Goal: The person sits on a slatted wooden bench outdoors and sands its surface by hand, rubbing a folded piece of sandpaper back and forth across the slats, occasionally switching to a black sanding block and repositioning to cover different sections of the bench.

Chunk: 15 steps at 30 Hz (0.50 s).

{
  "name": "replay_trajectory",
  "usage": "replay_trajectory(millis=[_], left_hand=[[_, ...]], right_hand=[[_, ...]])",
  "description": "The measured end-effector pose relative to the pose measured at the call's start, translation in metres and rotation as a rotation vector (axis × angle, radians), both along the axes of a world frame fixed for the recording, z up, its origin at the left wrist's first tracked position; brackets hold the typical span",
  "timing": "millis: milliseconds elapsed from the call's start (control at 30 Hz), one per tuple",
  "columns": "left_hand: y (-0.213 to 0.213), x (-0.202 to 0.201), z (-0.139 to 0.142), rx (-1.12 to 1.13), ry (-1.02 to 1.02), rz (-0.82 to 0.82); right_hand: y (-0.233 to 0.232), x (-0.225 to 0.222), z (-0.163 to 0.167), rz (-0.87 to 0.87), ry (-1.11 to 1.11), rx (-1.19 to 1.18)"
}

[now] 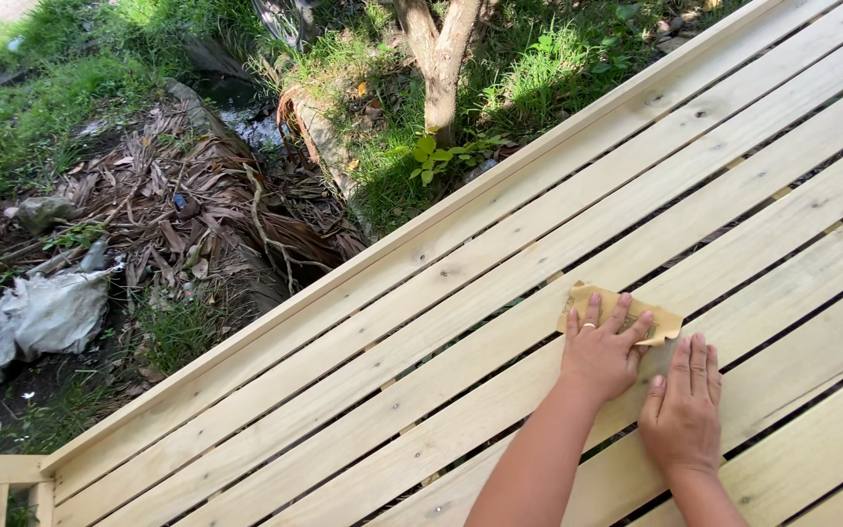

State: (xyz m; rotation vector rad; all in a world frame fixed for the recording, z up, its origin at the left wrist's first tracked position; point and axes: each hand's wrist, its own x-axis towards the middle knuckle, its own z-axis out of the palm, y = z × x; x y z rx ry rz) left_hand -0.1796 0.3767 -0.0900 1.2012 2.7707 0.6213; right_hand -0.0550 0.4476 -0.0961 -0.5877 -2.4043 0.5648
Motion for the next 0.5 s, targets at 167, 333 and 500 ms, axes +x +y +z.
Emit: replay_trajectory(millis=[167, 333, 500], left_hand=[[0.022, -0.003, 0.001, -0.059, 0.023, 0.003], [-0.018, 0.023, 0.028, -0.061, -0.096, -0.017], [-0.075, 0.053, 0.049, -0.182, -0.162, 0.004]], right_hand=[[0.001, 0.004, 0.007, -0.001, -0.008, 0.008], [0.006, 0.012, 0.012, 0.006, -0.069, 0.045], [0.033, 0.003, 0.0, 0.06, -0.236, -0.034]])
